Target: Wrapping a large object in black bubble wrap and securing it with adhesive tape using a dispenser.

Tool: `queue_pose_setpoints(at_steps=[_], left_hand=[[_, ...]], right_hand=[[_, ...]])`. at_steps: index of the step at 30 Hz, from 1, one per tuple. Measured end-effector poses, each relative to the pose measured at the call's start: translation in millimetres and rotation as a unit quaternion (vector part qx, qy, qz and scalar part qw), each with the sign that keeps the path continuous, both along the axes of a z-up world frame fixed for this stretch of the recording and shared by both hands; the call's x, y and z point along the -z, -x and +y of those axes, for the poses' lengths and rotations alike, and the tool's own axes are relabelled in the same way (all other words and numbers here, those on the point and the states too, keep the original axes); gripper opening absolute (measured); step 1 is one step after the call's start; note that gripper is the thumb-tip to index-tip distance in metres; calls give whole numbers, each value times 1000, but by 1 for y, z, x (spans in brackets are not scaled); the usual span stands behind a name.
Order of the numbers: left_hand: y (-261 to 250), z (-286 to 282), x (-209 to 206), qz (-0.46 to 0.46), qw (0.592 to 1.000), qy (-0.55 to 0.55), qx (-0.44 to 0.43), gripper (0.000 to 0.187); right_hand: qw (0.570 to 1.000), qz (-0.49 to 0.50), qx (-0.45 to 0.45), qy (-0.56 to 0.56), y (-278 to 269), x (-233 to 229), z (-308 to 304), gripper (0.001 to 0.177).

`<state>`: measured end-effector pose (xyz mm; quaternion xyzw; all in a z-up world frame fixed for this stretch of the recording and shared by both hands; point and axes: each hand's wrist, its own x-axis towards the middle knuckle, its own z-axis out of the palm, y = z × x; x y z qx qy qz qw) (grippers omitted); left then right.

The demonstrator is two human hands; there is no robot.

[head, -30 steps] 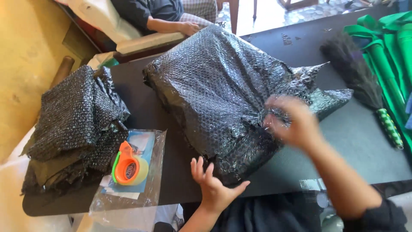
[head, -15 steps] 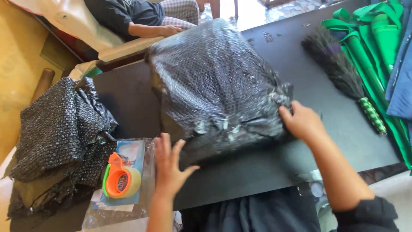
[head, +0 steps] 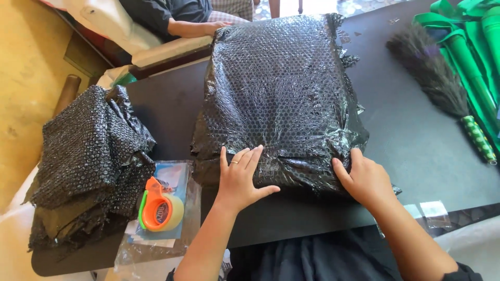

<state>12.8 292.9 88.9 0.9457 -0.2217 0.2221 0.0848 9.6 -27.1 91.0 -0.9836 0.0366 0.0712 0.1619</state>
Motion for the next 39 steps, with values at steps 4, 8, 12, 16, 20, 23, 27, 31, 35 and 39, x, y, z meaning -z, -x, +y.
queue_pose_setpoints(at_steps=[4, 8, 12, 16, 20, 23, 27, 31, 35, 39], left_hand=[[-3, -8, 0, -14, 999, -22, -18, 100], [-9, 0, 16, -31, 998, -45, -12, 116], [-20, 43, 20, -41, 995, -81, 35, 123], [-22, 136, -3, -28, 987, -149, -46, 146], [16, 145, -27, -95, 960, 49, -258, 93], [48, 86, -42, 79, 928, 233, -280, 98], [68, 42, 7, 145, 929, 255, -225, 117], [59, 47, 18, 160, 904, 289, -271, 116], [50, 85, 30, 159, 896, 269, -316, 118], [36, 106, 0, 187, 823, 334, -419, 107]], right_hand=[[1000, -2, 8, -7, 0, -3, 5, 58], [1000, -8, 13, -18, 3, -1, 12, 57], [995, 43, -5, -84, 14, -7, 38, 54], [970, 118, -156, -144, 45, 12, 88, 58], [770, 88, -532, -342, 32, 3, 96, 75], [833, -1, -469, -293, -11, -6, 74, 55], [896, -176, -208, -351, -100, -12, 14, 22], [907, -263, -32, -327, -188, -5, -42, 23], [926, -292, 51, -234, -246, 8, -77, 57], [957, -243, -5, -162, -263, 10, -87, 81]])
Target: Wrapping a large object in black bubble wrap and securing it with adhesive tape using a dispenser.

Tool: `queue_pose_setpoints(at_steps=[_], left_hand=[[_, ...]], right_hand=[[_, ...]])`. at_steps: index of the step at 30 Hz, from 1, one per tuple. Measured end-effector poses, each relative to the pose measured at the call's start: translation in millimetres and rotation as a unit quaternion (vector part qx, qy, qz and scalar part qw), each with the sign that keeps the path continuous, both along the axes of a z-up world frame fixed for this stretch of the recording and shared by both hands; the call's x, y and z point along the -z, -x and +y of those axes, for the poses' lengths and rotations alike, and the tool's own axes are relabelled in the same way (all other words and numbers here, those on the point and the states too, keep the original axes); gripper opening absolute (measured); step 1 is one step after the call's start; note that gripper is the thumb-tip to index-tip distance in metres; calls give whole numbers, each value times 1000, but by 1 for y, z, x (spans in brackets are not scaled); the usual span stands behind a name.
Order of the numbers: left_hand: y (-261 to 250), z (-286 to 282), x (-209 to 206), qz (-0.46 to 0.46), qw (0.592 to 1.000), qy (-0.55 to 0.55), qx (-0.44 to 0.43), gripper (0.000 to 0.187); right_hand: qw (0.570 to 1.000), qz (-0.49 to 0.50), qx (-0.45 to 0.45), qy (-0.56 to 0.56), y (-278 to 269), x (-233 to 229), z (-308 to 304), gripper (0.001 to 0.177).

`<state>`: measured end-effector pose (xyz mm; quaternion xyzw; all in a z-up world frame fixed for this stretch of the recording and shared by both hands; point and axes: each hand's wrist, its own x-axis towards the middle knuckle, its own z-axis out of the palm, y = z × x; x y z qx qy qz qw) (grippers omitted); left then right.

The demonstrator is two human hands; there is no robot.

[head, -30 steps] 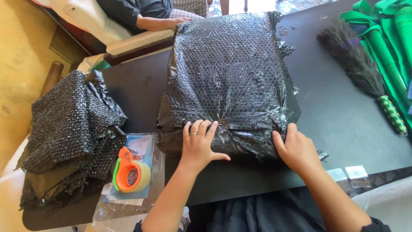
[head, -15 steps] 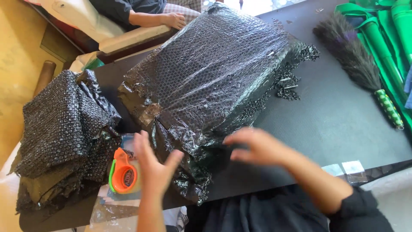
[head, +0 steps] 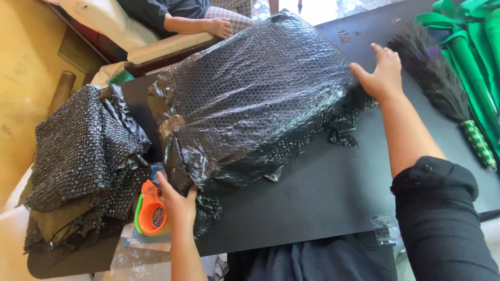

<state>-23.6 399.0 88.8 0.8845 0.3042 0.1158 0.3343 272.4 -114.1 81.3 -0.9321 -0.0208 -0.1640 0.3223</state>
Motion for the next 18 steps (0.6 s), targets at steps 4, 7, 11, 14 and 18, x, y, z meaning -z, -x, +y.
queue_pose_setpoints(at_steps=[4, 7, 11, 14, 18], left_hand=[[-9, 13, 15, 56, 998, 8, -33, 105], [-15, 29, 56, -11, 997, -55, -57, 96], [-21, 33, 61, -44, 995, -82, -47, 86], [-15, 28, 52, -38, 996, -75, -25, 87], [1, 3, 5, 5, 1000, -9, 19, 90]], right_hand=[[961, 267, 9, -72, 35, -5, 17, 84], [979, 190, 48, -51, 42, 23, 3, 75], [976, 211, 57, -2, 95, 11, -12, 79], [966, 250, 62, 9, 152, -19, -18, 80], [948, 302, 98, 1, 216, -53, -31, 76]])
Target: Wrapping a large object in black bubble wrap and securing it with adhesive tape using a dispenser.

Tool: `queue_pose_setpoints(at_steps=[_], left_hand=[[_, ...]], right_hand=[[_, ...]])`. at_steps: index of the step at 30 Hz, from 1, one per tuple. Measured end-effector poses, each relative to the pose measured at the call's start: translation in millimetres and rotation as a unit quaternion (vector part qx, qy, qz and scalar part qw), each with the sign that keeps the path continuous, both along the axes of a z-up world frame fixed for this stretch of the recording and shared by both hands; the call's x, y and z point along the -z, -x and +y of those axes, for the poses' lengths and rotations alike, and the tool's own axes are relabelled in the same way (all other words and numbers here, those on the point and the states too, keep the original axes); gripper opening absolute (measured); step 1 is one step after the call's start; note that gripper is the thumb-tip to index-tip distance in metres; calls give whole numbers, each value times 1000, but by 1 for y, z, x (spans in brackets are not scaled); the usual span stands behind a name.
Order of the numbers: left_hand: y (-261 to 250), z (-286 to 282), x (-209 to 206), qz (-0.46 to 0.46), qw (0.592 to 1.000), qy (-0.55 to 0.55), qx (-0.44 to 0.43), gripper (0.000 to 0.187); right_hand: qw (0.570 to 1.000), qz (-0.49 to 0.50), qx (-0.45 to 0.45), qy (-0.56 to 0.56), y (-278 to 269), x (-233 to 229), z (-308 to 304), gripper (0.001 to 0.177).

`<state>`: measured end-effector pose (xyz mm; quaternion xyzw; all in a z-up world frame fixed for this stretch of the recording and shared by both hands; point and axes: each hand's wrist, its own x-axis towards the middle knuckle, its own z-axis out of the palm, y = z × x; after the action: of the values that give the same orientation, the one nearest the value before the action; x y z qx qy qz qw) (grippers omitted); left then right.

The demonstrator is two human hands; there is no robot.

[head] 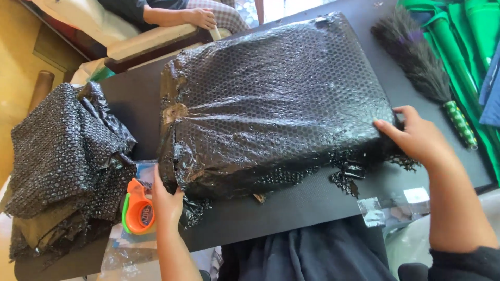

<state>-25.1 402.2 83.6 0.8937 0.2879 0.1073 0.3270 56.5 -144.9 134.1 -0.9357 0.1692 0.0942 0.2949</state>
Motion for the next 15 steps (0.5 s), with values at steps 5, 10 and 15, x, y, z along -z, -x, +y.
queue_pose_setpoints(at_steps=[5, 10, 15], left_hand=[[20, -32, -6, -275, 917, -268, 112, 76], [15, -122, 29, -444, 788, -231, 359, 25], [4, -145, 93, -284, 771, -367, 437, 47]], right_hand=[[861, -449, -152, 185, 34, 56, -10, 33], [832, -305, -452, -104, 69, 29, 101, 25], [784, -296, -544, 39, 43, 82, 147, 35]])
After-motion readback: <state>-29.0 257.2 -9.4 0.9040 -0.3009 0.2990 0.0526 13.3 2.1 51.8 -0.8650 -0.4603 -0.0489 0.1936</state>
